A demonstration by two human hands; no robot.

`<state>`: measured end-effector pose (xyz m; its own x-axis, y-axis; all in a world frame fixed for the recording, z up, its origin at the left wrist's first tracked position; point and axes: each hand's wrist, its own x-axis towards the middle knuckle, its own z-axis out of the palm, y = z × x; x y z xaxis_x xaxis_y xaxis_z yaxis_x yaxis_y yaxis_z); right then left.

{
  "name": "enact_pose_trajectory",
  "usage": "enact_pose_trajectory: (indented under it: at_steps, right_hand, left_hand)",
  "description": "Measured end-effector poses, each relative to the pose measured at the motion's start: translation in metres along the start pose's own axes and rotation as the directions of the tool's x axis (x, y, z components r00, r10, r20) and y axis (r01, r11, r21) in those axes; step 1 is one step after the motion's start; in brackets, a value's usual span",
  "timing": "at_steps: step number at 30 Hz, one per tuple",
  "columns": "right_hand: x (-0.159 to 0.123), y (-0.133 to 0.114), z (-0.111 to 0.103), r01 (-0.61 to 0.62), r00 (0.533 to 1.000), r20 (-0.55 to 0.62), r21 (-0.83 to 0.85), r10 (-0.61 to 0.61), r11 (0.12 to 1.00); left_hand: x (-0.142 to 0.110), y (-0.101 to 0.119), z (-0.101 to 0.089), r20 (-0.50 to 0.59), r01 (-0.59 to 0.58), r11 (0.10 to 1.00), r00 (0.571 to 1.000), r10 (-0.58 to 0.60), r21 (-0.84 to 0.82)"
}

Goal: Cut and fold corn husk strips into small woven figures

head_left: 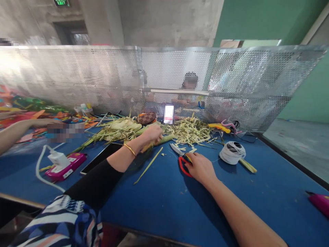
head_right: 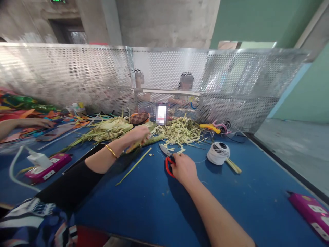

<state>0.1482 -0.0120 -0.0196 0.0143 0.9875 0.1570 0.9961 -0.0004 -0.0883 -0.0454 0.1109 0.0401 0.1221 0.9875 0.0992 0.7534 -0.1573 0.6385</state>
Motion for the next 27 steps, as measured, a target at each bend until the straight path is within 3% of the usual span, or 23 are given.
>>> enact_pose_trajectory:
  at_steps: [2,3,4,5,8,11,14,18,23,25,27]
  right_hand:
    - [0.0,0.001,-0.003,-0.035,0.999,0.0,0.015,0.035,0.999]
    - [0.0,0.002,-0.004,-0.057,0.998,-0.003,0.019,0.057,0.998]
    - [0.0,0.002,-0.005,-0.078,0.997,-0.006,0.018,0.078,0.997]
    - [0.0,0.003,-0.006,-0.096,0.995,-0.007,0.015,0.097,0.995]
    - [0.001,0.004,-0.008,-0.128,0.992,0.004,0.002,0.128,0.992]
    - [0.001,0.004,-0.009,-0.124,0.992,0.001,-0.008,0.124,0.992]
    - [0.0,0.002,-0.009,-0.104,0.994,-0.033,-0.013,0.103,0.995]
    - [-0.001,0.002,-0.006,-0.086,0.993,-0.081,-0.007,0.085,0.996]
    - [0.0,0.005,0.0,-0.016,0.991,-0.134,0.041,0.022,0.999]
    - [-0.002,0.002,-0.002,0.076,0.974,-0.224,0.244,-0.02,0.967]
    - [-0.005,-0.007,-0.004,0.139,0.98,-0.198,0.586,-0.025,0.799]
  left_hand:
    - [-0.018,0.004,0.021,0.226,0.031,0.992,0.974,-0.002,-0.123]
    - [-0.024,0.004,0.032,0.417,0.186,0.933,0.908,-0.044,-0.307]
    - [-0.028,0.003,0.042,0.532,0.36,0.82,0.843,-0.081,-0.446]
    - [-0.029,0.0,0.049,0.545,0.466,0.703,0.828,-0.133,-0.537]
    - [-0.015,-0.009,0.054,0.415,0.433,0.636,0.89,-0.19,-0.639]
    - [0.007,-0.021,0.036,0.246,0.352,0.592,0.935,-0.255,-0.725]
    - [0.012,-0.026,0.018,0.186,0.319,0.549,0.94,-0.284,-0.773]
    - [-0.017,-0.013,0.013,0.282,0.352,0.474,0.935,-0.215,-0.807]
    - [-0.07,0.02,0.026,0.388,0.399,0.332,0.916,-0.102,-0.855]
    - [-0.084,0.028,0.032,0.421,0.428,0.284,0.903,-0.09,-0.858]
    - [-0.092,0.031,0.037,0.423,0.432,0.229,0.902,-0.091,-0.872]
